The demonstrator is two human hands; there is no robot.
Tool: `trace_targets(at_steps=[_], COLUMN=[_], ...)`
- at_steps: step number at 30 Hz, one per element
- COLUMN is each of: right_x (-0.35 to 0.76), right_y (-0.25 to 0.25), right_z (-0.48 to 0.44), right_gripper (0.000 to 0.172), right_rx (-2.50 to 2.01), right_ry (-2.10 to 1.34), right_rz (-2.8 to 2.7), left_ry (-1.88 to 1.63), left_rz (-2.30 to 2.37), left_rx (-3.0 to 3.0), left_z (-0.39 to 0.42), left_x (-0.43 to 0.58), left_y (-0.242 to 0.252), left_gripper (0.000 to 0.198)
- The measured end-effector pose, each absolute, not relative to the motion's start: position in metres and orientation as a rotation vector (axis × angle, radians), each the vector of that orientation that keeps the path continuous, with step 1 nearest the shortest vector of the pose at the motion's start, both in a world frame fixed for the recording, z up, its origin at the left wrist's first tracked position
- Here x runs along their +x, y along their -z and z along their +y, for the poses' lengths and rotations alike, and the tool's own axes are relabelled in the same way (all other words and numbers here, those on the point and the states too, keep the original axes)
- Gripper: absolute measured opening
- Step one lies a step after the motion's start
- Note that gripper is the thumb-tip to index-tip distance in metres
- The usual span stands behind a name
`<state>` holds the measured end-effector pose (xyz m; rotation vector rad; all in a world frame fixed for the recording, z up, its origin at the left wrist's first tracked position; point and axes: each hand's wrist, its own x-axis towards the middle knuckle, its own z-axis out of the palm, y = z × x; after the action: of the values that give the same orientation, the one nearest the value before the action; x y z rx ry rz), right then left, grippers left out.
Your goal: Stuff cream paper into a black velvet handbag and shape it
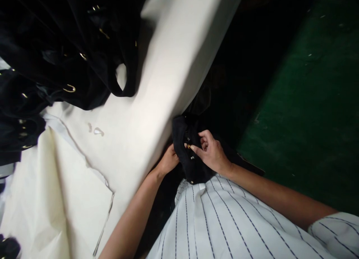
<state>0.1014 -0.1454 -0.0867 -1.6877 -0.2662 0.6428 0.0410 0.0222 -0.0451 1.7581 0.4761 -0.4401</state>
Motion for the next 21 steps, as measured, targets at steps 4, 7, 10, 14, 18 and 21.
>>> trace_targets(at_steps=[4, 7, 10, 14, 18, 21], right_x=[0.104, 0.104, 0.103, 0.106, 0.114, 0.12], right_y=[0.093, 0.097, 0.096, 0.093, 0.092, 0.095], right_z=[-0.148, -0.149, -0.149, -0.15, -0.155, -0.16], right_gripper=[0.032, 0.031, 0.03, 0.026, 0.024, 0.024], right_rx=[-1.689, -1.663, -1.639, -1.6, -1.632, -1.563], right_ry=[-0.657, -0.659, -0.666, -0.691, -0.754, -0.801], right_rz=[-0.254, -0.24, -0.222, -0.205, -0.177, -0.171], left_ry=[0.456, 0.482, 0.524, 0.596, 0.601, 0.543], left_rz=[0.499, 0.508, 0.496, 0.475, 0.478, 0.445], left_rx=[1.696, 1.666, 1.647, 1.614, 1.633, 1.66], left_z=[0.023, 0.023, 0.023, 0.021, 0.017, 0.016], left_x=[0.05, 0.055, 0.058, 0.064, 0.072, 0.075], left_y=[0.049, 0.046, 0.044, 0.039, 0.035, 0.041], left_gripper=[0.048, 0.047, 0.047, 0.047, 0.044, 0.043])
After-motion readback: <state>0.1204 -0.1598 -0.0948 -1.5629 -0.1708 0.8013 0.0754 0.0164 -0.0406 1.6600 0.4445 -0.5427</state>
